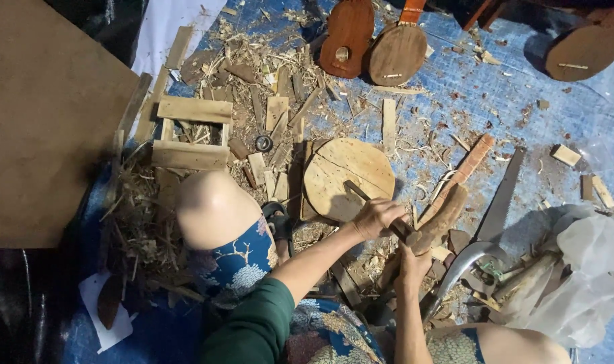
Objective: Carving a circular piece of wood using a chisel and a wooden mallet on a workshop floor.
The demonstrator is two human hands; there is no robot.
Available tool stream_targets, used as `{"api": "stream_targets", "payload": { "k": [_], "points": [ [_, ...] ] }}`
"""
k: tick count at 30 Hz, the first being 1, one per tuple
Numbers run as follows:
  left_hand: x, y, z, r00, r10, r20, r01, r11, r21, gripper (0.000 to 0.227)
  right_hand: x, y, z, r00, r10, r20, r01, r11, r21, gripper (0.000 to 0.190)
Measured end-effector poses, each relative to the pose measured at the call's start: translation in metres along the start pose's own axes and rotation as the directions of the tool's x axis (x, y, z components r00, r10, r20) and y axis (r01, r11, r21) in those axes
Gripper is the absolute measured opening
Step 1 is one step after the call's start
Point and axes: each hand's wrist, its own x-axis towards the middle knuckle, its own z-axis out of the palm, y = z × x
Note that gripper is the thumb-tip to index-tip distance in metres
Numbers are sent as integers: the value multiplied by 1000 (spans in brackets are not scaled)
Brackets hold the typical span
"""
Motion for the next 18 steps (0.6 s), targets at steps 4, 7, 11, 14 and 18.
{"api": "stream_targets", "payload": {
  "k": [4, 7, 11, 14, 18],
  "points": [
    [13, 4, -11, 999, -35, -6, 35, 999, -33, 23, -28, -40, -5, 999, 25, 21, -26, 998, 65, 37],
    [39, 27, -37, 996, -3, -85, 7, 999, 44, 32, -64, -102, -19, 981, 33, 189, -55, 992, 114, 39],
    [53, 29, -43, 986, -82, -143, 84, 996, 6, 24, -97, -135, -34, 947, -318, -36, 318, 924, 211, 47],
    [52, 27, -37, 982, -125, -141, 127, 992, 10, 26, -114, -123, -40, 868, -497, -10, 496, 864, 84, 50],
    [35, 6, -24, 978, -134, -163, 133, 991, -14, 27, -122, -117, -47, 942, 7, 335, 134, 908, -396, 55]
  ]
}}
